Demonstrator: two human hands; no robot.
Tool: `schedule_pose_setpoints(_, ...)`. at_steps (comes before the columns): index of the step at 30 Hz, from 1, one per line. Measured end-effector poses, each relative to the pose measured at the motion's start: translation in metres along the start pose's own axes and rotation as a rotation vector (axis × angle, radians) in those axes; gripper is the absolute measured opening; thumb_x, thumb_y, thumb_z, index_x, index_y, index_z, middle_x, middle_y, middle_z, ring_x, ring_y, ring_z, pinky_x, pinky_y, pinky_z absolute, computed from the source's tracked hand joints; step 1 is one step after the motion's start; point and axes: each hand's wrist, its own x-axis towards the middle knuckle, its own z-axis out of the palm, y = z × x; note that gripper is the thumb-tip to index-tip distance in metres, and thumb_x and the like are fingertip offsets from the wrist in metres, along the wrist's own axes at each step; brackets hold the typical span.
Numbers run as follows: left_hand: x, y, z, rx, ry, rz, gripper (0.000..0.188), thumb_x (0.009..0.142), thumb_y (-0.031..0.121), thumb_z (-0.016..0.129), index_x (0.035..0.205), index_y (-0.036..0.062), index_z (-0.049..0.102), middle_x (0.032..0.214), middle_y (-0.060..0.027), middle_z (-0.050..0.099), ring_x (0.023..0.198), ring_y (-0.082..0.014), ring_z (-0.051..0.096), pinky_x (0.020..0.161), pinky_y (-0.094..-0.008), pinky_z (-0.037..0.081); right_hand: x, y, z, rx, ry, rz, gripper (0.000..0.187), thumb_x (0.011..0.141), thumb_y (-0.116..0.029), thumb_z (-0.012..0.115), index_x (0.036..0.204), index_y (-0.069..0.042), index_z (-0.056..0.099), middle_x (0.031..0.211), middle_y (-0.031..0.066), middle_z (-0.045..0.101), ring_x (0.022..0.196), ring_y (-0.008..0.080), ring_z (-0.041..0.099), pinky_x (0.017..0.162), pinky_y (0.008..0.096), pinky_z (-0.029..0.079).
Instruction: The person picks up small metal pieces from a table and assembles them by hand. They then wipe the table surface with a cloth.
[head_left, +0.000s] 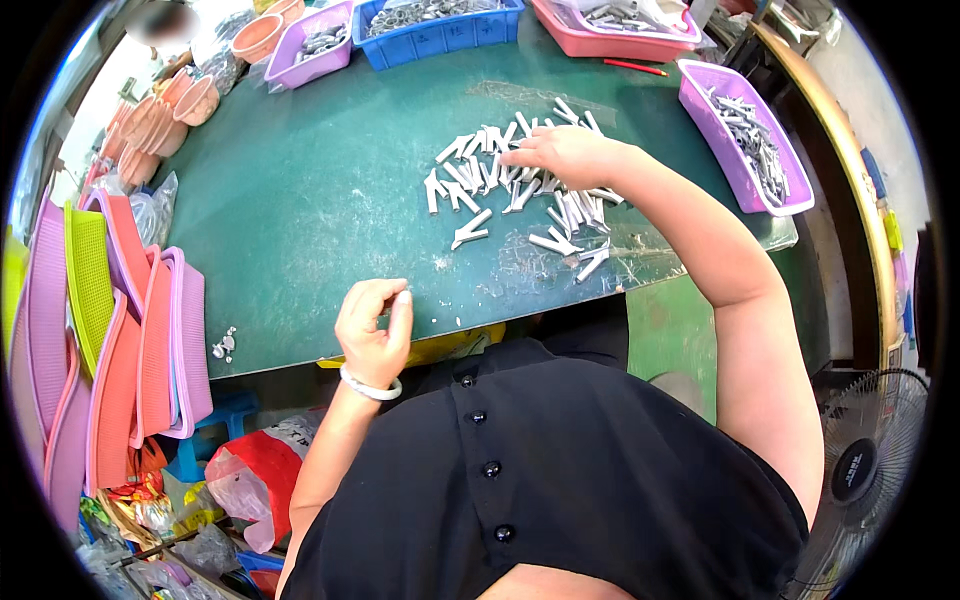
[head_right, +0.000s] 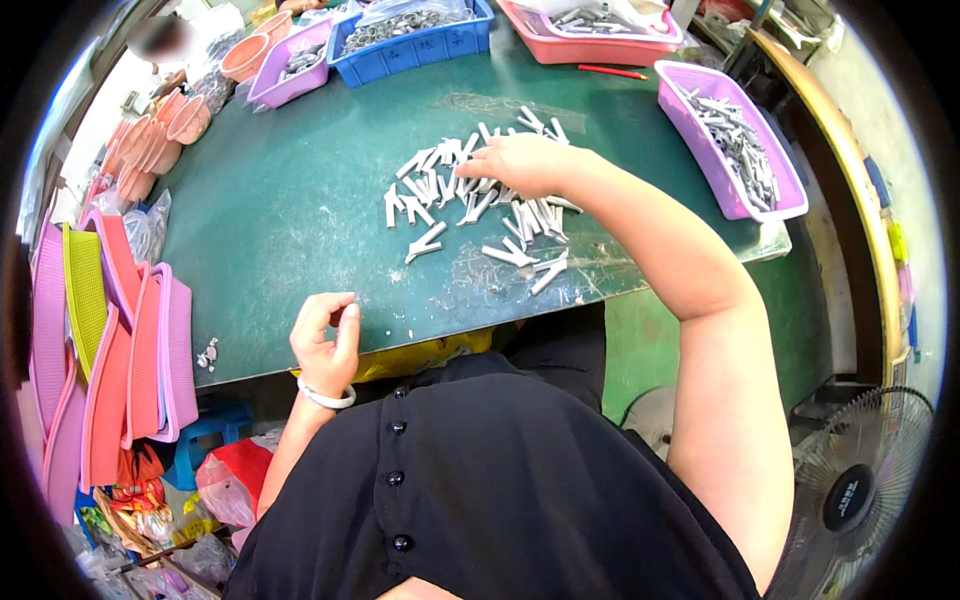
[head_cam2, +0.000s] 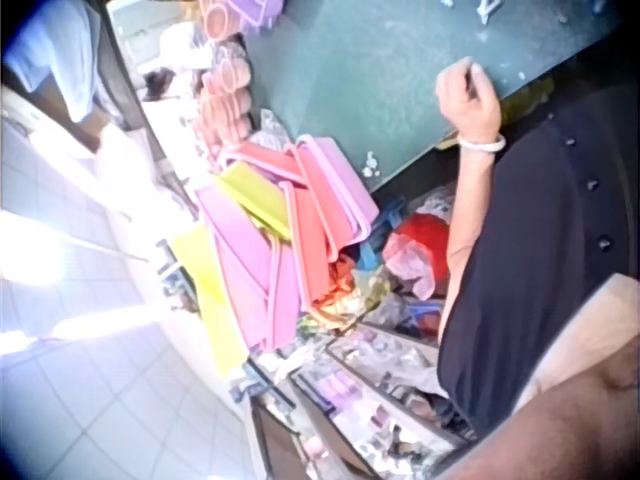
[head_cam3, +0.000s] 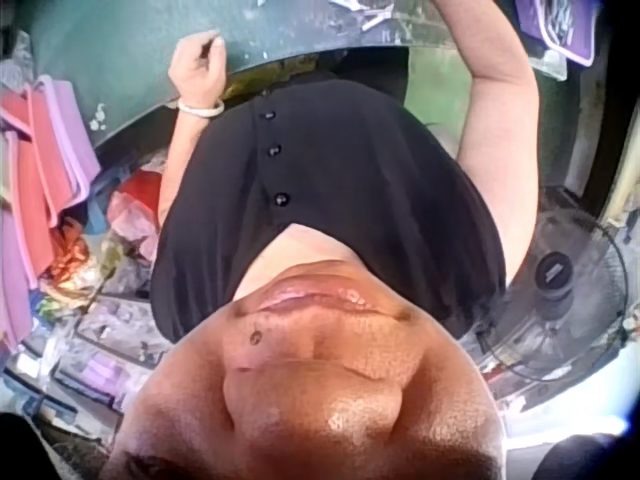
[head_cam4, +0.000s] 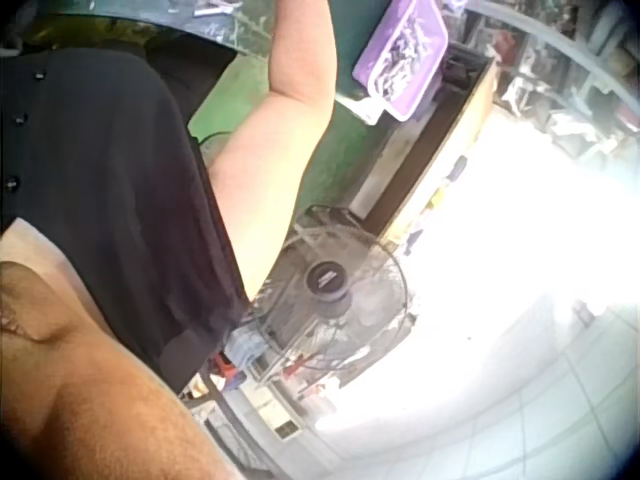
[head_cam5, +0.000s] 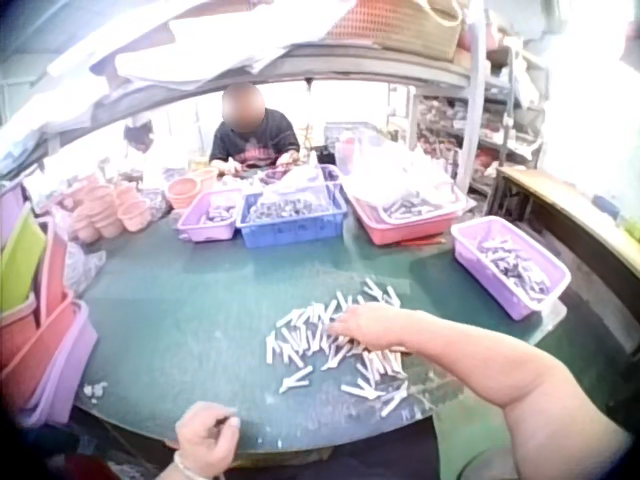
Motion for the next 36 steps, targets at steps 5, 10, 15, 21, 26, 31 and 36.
schedule_pose_setpoints(5, 0.000, -0.003, 0.019, 0.103, 0.009, 0.132, 0.016, 0.070, -0.004, 0.062, 0.085, 0.0023, 0.062, 0.083, -0.0108, 0.058, 0.075, -0.0231, 0.055, 0.062, -0.0292, 0.044, 0.001, 0.009, 0.008, -0.139, -0.057, -0.032, 0.063, 0.070, 0.003, 0.055, 0.130, -0.011, 0.040, 0.092, 0.0074, 0.056, 0.092, 0.0257, 0.053, 0.079, 0.0339, 0.046)
schedule_pose_setpoints(10, -0.002, -0.005, 0.024, 0.142, 0.014, 0.189, 0.017, 0.067, -0.004, 0.062, 0.082, 0.0026, 0.061, 0.085, -0.0109, 0.058, 0.079, -0.0271, 0.055, 0.070, -0.0338, 0.044, 0.003, 0.010, 0.000, -0.168, -0.060, -0.073, 0.060, 0.073, 0.000, 0.052, 0.130, -0.012, 0.039, 0.089, 0.0082, 0.056, 0.090, 0.0258, 0.055, 0.078, 0.0352, 0.046)
schedule_pose_setpoints(15, -0.002, -0.009, 0.027, 0.148, 0.029, 0.208, 0.018, 0.065, -0.004, 0.062, 0.082, 0.0029, 0.061, 0.086, -0.0111, 0.058, 0.080, -0.0277, 0.055, 0.071, -0.0345, 0.044, 0.005, 0.017, 0.001, -0.198, -0.050, -0.121, 0.054, 0.079, -0.002, 0.049, 0.131, -0.014, 0.039, 0.086, 0.0088, 0.058, 0.088, 0.0266, 0.058, 0.076, 0.0372, 0.047)
schedule_pose_setpoints(21, -0.002, -0.011, 0.027, 0.129, 0.057, 0.205, 0.018, 0.065, -0.003, 0.064, 0.081, 0.0019, 0.061, 0.085, -0.0103, 0.058, 0.080, -0.0292, 0.055, 0.072, -0.0363, 0.044, 0.005, 0.019, -0.004, -0.153, -0.051, -0.130, 0.055, 0.077, 0.001, 0.049, 0.130, -0.013, 0.040, 0.079, 0.0101, 0.058, 0.084, 0.0286, 0.058, 0.073, 0.0384, 0.047)
schedule_pose_setpoints(26, -0.003, -0.012, 0.026, 0.117, 0.056, 0.179, 0.017, 0.065, -0.004, 0.063, 0.081, 0.0023, 0.061, 0.087, -0.0112, 0.058, 0.081, -0.0284, 0.055, 0.073, -0.0353, 0.044, -0.008, 0.026, -0.015, 0.309, 0.089, 0.041, 0.057, 0.075, 0.003, 0.053, 0.128, -0.011, 0.041, 0.077, 0.0098, 0.059, 0.075, 0.0298, 0.057, 0.069, 0.0380, 0.046)
schedule_pose_setpoints(31, -0.002, -0.012, 0.026, 0.127, 0.034, 0.166, 0.016, 0.066, -0.004, 0.062, 0.081, 0.0016, 0.061, 0.087, -0.0123, 0.058, 0.082, -0.0286, 0.055, 0.073, -0.0349, 0.044, -0.022, 0.023, -0.025, 0.641, 0.349, 0.042, 0.063, 0.069, 0.006, 0.063, 0.127, -0.010, 0.045, 0.075, 0.0052, 0.060, 0.068, 0.0172, 0.057, 0.070, 0.0287, 0.047)
schedule_pose_setpoints(36, -0.002, -0.012, 0.025, 0.127, 0.022, 0.172, 0.017, 0.065, -0.003, 0.063, 0.081, 0.0021, 0.061, 0.086, -0.0123, 0.058, 0.080, -0.0307, 0.055, 0.074, -0.0375, 0.043, -0.027, 0.032, -0.021, 0.867, 0.399, 0.103, 0.058, 0.074, 0.006, 0.062, 0.127, -0.007, 0.044, 0.077, 0.0020, 0.058, 0.071, 0.0099, 0.052, 0.072, 0.0255, 0.045)
